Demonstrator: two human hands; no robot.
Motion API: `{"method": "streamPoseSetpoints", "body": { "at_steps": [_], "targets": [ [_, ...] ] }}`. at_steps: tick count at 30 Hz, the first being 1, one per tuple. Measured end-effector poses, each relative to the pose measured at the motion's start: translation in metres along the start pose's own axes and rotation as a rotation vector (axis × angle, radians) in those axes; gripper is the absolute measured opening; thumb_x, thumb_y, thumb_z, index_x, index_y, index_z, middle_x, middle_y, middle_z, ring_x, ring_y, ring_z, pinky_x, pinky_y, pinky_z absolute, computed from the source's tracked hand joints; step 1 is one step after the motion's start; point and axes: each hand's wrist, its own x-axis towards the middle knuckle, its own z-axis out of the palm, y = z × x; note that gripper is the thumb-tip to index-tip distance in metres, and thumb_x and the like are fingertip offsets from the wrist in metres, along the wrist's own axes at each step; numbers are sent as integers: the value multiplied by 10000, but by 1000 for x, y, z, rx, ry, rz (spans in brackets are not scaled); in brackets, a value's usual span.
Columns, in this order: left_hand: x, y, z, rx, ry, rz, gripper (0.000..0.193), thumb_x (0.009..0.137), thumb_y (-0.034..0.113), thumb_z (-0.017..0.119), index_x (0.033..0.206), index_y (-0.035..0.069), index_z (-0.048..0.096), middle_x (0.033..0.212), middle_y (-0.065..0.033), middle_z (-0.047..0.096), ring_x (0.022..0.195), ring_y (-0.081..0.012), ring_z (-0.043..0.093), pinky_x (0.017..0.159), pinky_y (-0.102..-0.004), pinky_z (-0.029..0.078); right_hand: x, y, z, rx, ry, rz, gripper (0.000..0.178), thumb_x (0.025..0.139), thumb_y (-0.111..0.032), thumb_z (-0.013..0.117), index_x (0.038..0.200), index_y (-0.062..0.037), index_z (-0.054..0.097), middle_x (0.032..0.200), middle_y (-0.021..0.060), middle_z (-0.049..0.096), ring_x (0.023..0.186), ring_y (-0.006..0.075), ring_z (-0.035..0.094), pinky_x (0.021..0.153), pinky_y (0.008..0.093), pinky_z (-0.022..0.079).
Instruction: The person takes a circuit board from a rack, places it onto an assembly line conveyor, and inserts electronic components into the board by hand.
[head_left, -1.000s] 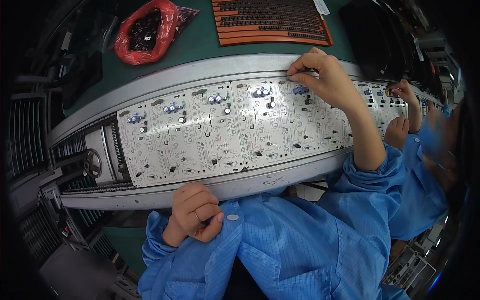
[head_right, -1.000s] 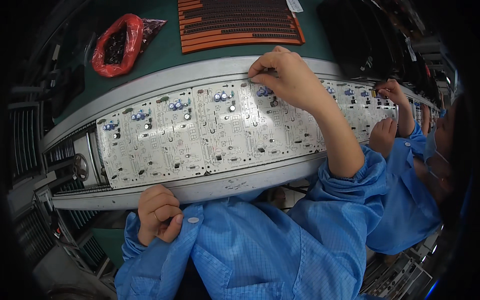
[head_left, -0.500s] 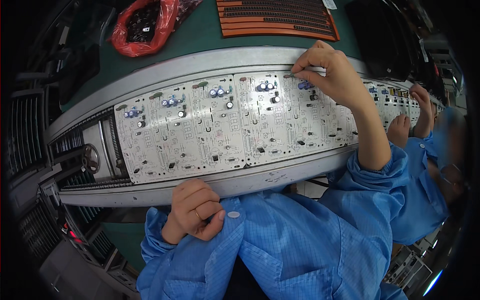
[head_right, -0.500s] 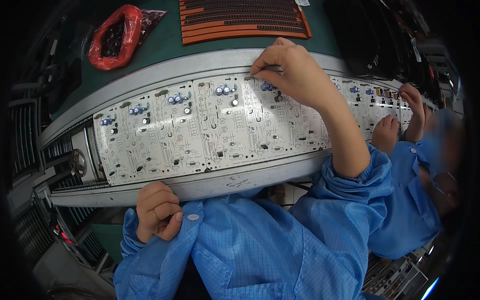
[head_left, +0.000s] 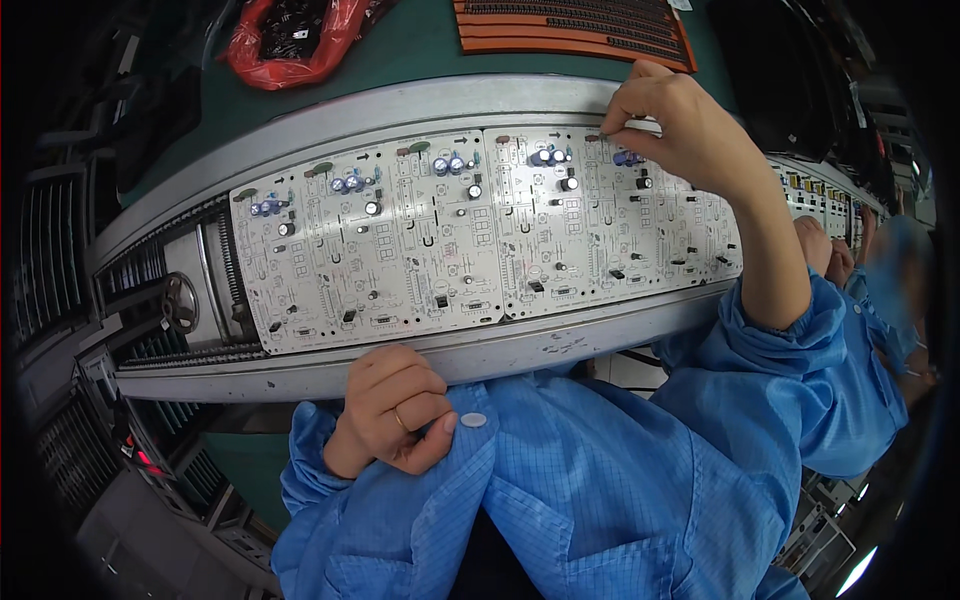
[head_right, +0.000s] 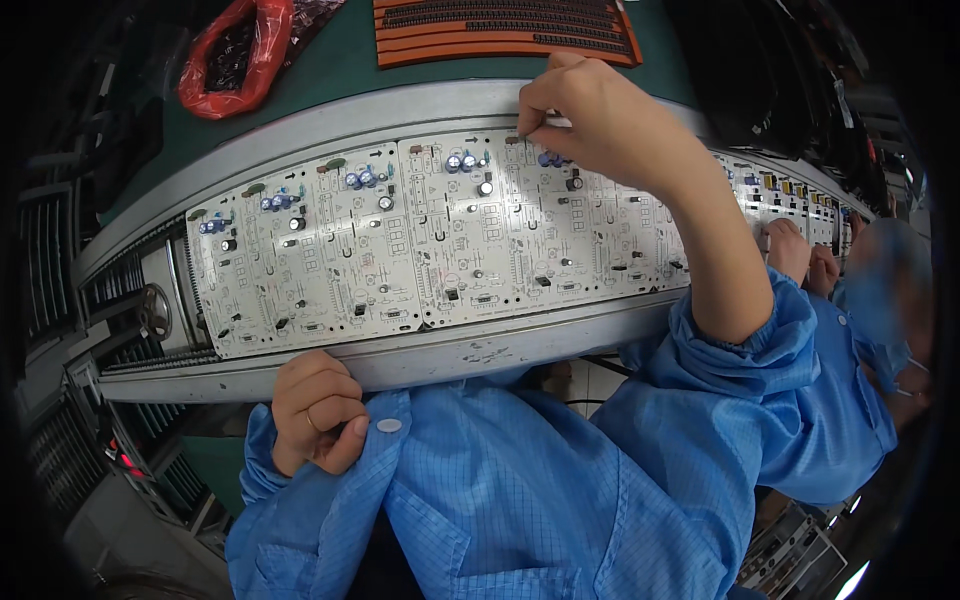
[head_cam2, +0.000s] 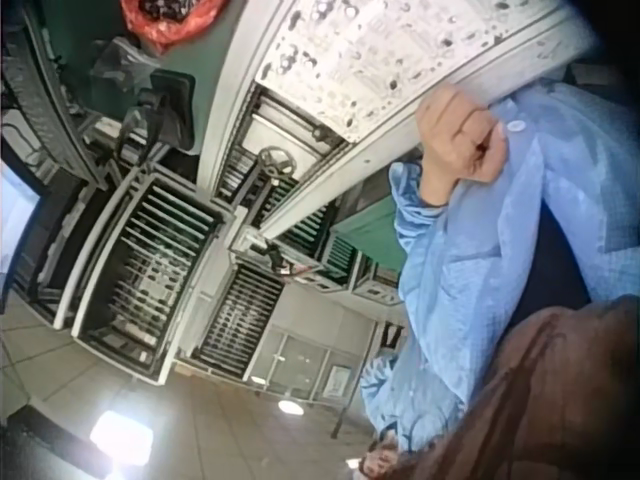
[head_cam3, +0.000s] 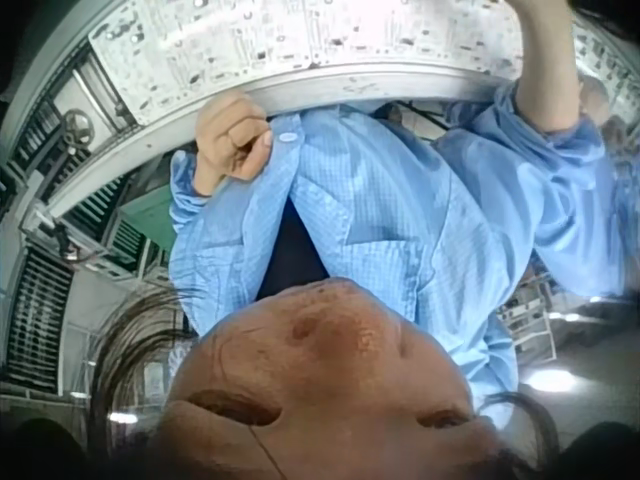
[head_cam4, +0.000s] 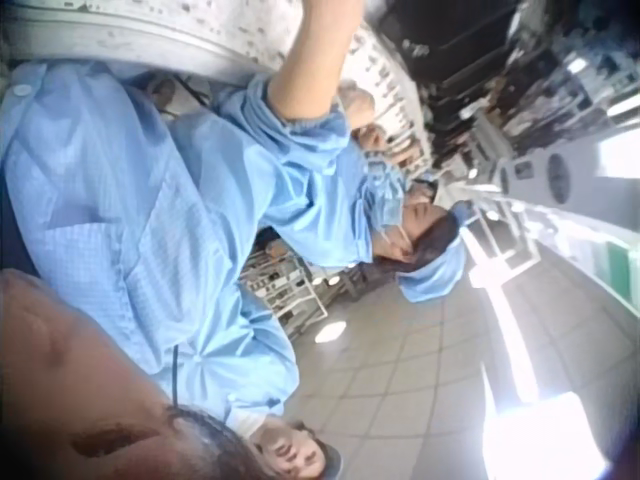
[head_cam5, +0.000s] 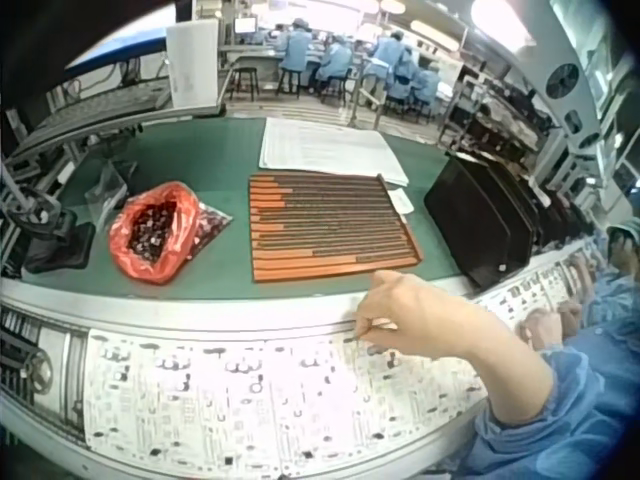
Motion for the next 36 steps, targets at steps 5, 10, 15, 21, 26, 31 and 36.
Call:
{"method": "streamPoseSetpoints", "body": {
  "at_steps": [5, 10, 15, 21, 26, 31, 36],
  "targets": [
    [0, -1, 0, -16, 1, 8, 105, 621, 79, 685, 667, 43, 598, 665, -78, 571, 536, -227, 538, 457, -307, 407, 6, 6, -3, -22, -58, -2, 88, 746, -13, 757, 820, -7, 709, 819, 70, 693, 848, 209, 632, 748, 325, 535],
    [-1, -2, -2, -30, -39, -9, 111, 626, 79, 687, 652, 56, 582, 654, -64, 558, 517, -215, 518, 447, -305, 392, 8, 10, -2, -21, -81, -63, 94, 746, -13, 758, 826, -9, 708, 826, 68, 692, 851, 209, 633, 754, 326, 534],
    [1, -3, -1, -37, -49, -9, 122, 634, 80, 690, 646, 65, 569, 643, -54, 546, 508, -208, 503, 441, -304, 380, 6, 11, -4, 3, -91, 17, 105, 742, -10, 761, 830, -5, 706, 822, 67, 689, 858, 204, 633, 755, 320, 534],
    [1, -3, 0, -47, -55, -20, 118, 642, 81, 689, 656, 62, 573, 637, -56, 544, 509, -208, 501, 442, -301, 381, 4, 8, -4, 32, -100, 56, 102, 742, 2, 755, 830, 0, 705, 821, 69, 689, 834, 204, 639, 759, 313, 534],
    [0, -4, 0, -49, -54, -21, 119, 646, 82, 689, 659, 56, 574, 636, -58, 545, 509, -208, 503, 442, -301, 383, 6, 9, -9, 23, -134, -13, 95, 773, 10, 730, 865, 4, 707, 833, 73, 689, 820, 195, 649, 755, 313, 537],
    [0, -6, 2, -42, -54, -3, 116, 649, 94, 685, 658, 53, 577, 634, -61, 544, 508, -207, 505, 433, -302, 382, 26, 46, 22, 410, 375, -829, 91, 740, -40, 726, 813, -1, 688, 801, 95, 689, 842, 276, 613, 749, 341, 507],
    [-2, -6, 1, -25, -64, -11, 113, 651, 105, 681, 656, 54, 580, 633, -65, 546, 510, -207, 506, 429, -305, 382, 16, -2, -17, 42, -214, -7, 94, 734, -32, 722, 815, 3, 690, 794, 99, 688, 843, 264, 616, 766, 352, 514]
  ]
}}
